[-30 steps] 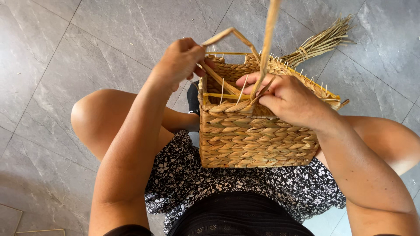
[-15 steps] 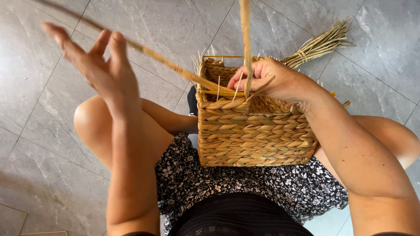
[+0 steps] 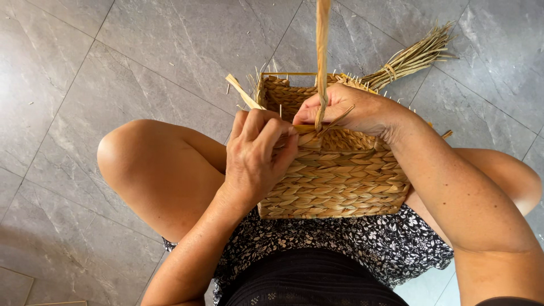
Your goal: The person sits on the floor with a woven water hyacinth basket on their lap and weaves flat split strands around the rim, threading and tightening them over and under the upright stakes. They pull new strands from a bundle beside them and press each wrap into place by hand as they work around the basket edge.
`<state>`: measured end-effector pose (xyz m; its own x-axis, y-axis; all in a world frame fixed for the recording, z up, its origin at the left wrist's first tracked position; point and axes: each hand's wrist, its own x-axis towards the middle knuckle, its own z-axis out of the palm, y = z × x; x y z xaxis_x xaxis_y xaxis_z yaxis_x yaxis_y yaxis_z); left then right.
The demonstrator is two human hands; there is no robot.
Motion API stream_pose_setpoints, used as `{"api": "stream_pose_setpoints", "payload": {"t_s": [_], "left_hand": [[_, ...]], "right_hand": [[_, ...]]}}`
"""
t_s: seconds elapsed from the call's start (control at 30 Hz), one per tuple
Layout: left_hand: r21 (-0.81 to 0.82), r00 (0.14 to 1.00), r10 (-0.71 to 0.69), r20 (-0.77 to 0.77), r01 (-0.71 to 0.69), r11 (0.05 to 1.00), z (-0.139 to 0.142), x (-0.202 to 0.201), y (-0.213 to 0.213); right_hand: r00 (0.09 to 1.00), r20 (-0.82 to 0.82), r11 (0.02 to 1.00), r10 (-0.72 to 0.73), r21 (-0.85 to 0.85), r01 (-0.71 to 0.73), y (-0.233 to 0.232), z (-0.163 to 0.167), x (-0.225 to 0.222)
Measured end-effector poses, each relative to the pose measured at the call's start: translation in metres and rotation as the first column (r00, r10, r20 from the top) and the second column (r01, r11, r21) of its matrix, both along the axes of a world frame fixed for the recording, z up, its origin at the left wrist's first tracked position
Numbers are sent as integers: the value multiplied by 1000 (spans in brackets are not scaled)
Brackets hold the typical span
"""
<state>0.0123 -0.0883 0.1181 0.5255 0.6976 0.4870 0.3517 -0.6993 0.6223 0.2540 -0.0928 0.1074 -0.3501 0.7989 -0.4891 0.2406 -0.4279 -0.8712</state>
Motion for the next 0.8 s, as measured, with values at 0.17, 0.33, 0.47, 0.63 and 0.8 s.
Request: {"api": "stream_pose_setpoints", "payload": {"t_s": [0.17, 0.33, 0.47, 0.63, 0.8], "left_hand": [[-31, 1000, -6, -26, 5, 1000, -6, -7, -5], [-22, 997, -26, -79, 24, 999, 0, -4, -4], [82, 986, -27, -166, 41, 996, 4, 1, 2], [148, 980, -77, -185, 106, 983, 10, 7, 6], [-35, 919, -268, -289, 270, 962, 35, 16, 20]], "right_hand": [[1000, 30, 999, -8, -40, 9, 2, -7, -4], [996, 74, 983, 59, -177, -45, 5, -14, -7], [995, 93, 992, -24, -123, 36, 6, -16, -5], [978, -28, 973, -206, 98, 208, -6, 10, -4], [970, 245, 901, 16, 417, -120, -33, 51, 8]]}}
